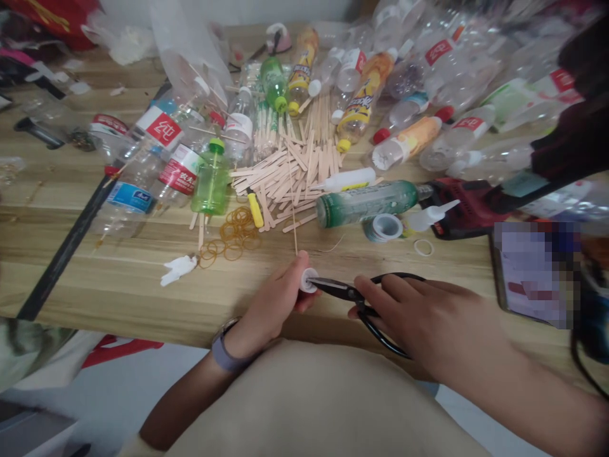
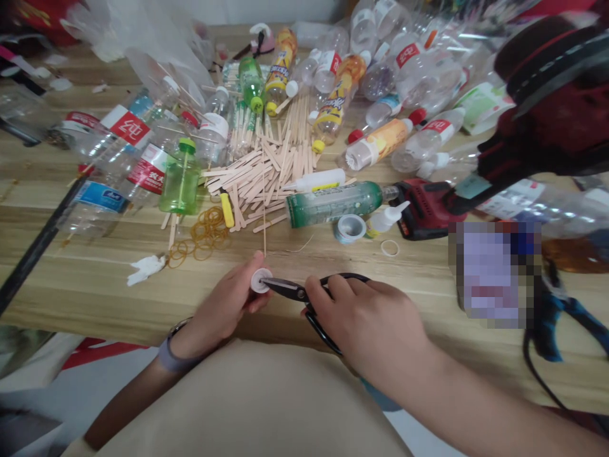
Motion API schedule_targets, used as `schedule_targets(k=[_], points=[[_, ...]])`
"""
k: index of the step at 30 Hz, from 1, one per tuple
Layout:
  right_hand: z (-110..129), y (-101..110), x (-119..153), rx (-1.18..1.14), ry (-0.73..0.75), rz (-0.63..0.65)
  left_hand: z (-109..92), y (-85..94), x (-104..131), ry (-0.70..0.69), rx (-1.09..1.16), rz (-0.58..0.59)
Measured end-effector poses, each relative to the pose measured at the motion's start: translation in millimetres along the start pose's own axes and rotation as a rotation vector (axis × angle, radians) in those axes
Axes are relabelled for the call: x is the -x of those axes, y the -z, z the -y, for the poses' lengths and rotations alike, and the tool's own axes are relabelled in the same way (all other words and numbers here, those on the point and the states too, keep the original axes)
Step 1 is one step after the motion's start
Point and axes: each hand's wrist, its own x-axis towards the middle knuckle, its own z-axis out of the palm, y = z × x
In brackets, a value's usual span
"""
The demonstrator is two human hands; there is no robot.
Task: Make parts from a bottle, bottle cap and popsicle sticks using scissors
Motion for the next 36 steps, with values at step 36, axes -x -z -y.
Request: schedule_targets(k=[36], points=[[3.9,4.8,-8.8,0.033,-0.152,0.086,13.1,-7.8,-3.5,-0.093,0.349,-0.104]])
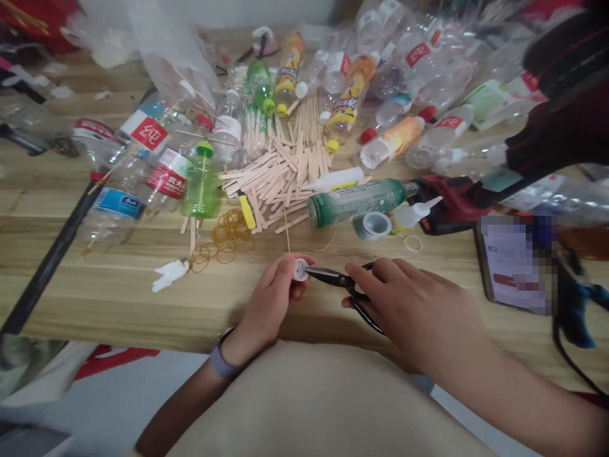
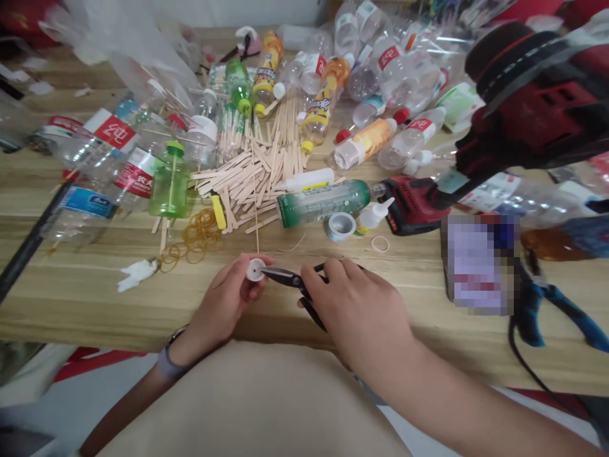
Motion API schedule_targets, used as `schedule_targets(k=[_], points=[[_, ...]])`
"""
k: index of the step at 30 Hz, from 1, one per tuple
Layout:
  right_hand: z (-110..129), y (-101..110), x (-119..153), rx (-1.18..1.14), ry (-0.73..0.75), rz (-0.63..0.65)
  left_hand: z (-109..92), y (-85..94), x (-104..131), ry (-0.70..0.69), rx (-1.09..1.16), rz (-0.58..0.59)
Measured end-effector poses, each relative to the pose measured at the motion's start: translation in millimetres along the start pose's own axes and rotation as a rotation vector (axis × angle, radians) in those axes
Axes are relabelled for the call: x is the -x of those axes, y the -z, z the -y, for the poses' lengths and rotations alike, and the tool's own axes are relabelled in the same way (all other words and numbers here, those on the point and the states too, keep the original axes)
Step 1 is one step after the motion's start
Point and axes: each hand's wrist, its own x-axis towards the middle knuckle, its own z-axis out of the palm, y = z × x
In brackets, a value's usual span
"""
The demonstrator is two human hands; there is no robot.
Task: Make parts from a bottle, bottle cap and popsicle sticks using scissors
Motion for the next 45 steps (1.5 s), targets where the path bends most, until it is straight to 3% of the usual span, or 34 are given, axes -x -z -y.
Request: schedule_targets(k=[8,23,36,41,45], points=[[-3.1,-7.6,-3.6,-0.081,0.094,-0.008,0.8,1.8,0.6,0.039,0.025,-0.017],[1.2,-2.7,0.9,0.012,0.095,-0.037,-2.4,3.6,2.5,0.068,0.022,0.005],[5.6,-4.8,0.4,-0.008,0.131,-0.085,-3.1,-1.5,1.7,0.11,-0.072,-0.016],[6.2,-4.9,-1.0,0.015,0.146,-0.126,-9.1,-2.1,2.2,0.19,-0.187,-0.087],[6.5,-6.6,-0.8,-0.014,0.169,-0.127,-8.9,-1.4,1.2,0.154,-0.236,-0.106]])
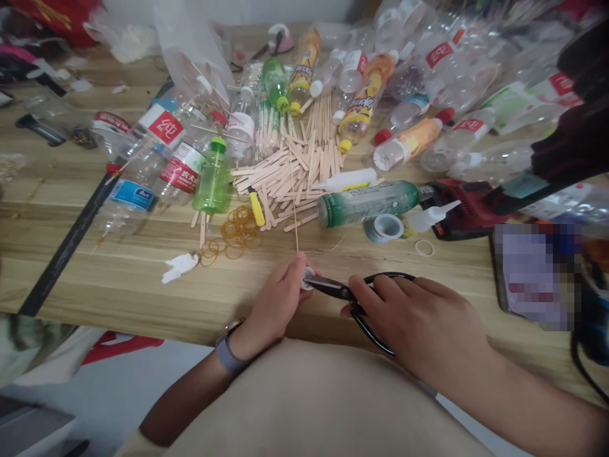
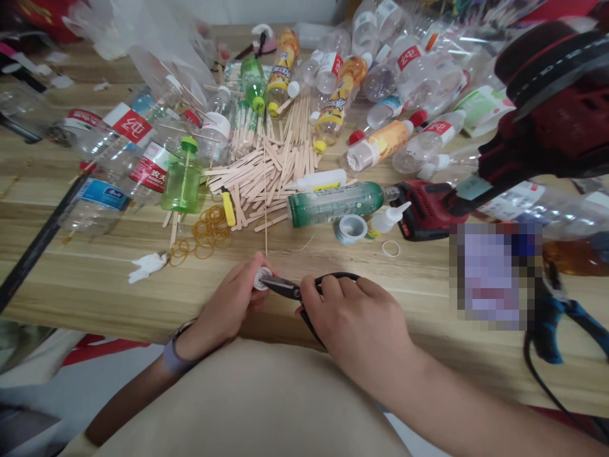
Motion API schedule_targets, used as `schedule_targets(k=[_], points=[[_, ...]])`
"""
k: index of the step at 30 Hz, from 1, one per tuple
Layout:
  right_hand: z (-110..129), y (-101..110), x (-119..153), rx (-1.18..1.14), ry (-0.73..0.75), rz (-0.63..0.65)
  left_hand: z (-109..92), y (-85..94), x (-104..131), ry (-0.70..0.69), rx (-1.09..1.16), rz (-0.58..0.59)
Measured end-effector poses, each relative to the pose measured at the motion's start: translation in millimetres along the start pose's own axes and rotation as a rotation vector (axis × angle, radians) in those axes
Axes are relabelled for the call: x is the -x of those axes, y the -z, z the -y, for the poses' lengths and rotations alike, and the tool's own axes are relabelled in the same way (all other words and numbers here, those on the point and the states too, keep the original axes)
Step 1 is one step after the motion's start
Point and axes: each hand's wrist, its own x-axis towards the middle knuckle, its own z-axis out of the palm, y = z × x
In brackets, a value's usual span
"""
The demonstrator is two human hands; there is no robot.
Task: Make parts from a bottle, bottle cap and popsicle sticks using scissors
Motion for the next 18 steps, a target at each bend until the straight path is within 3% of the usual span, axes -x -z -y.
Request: schedule_targets(k=[8,12,18], points=[[0.8,-1.5,1.5,-0.009,-0.051,0.016,14.4,-0.5,0.2,-0.173,0.062,0.086],[2.5,-0.4,0.6,-0.006,-0.077,-0.005,14.8,-1.9,1.0,-0.268,-0.015,0.009],[3.6,-3.8,0.4,-0.042,-0.069,-0.008,15.3,-4.6,-5.2,-0.251,-0.014,-0.074]])
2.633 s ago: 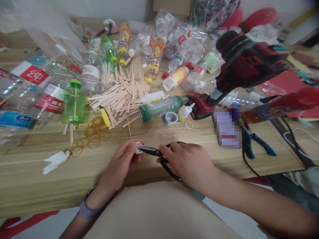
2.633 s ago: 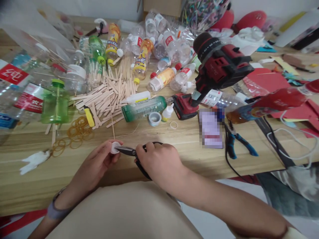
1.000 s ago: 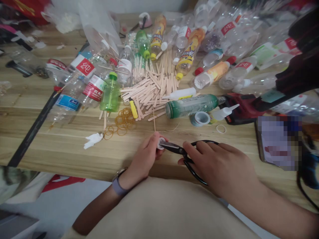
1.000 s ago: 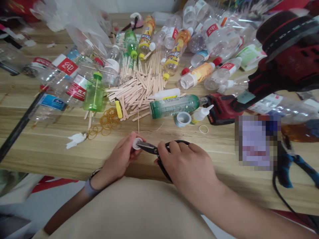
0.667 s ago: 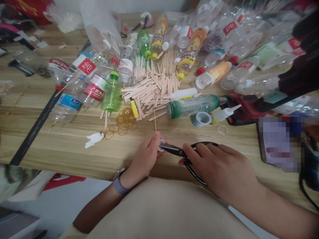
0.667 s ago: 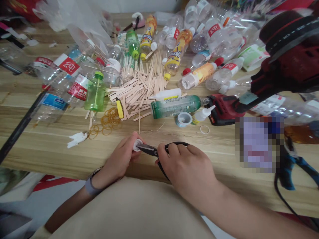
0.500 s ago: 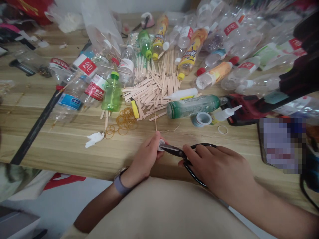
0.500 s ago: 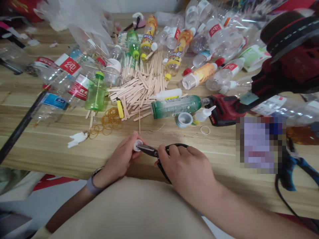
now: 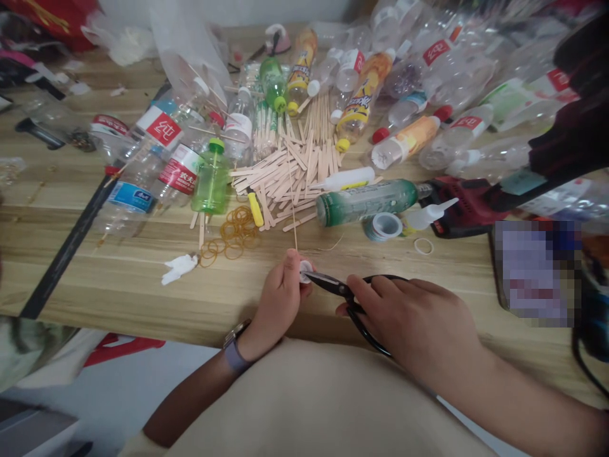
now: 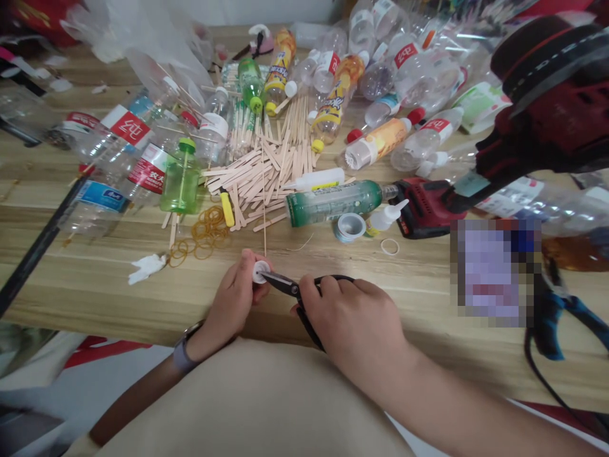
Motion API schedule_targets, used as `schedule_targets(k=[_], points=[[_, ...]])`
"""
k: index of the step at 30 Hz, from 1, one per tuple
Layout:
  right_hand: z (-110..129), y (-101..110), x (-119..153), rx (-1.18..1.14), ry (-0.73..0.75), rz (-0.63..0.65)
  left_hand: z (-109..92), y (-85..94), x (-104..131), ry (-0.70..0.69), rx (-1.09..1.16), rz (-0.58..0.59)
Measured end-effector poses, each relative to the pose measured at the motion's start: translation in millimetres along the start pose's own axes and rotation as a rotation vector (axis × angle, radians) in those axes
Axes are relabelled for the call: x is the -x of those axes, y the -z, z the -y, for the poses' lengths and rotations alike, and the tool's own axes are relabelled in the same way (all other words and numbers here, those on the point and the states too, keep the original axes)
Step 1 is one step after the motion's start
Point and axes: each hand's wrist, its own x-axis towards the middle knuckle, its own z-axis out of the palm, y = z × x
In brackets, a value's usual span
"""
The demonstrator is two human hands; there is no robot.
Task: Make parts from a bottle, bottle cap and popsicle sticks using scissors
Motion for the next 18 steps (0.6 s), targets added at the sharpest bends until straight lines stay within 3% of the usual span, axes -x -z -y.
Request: schedule_targets(k=[9,18], points=[[-5.3,7.6,2.5,-0.018,-0.01,0.041,3.5,-0.6,-4.7,0.12,0.119,-0.064],[-5.0,5.7,-4.7,0.035,-0.041,0.076,9.3,-0.3,-4.0,0.045,0.211,-0.035]])
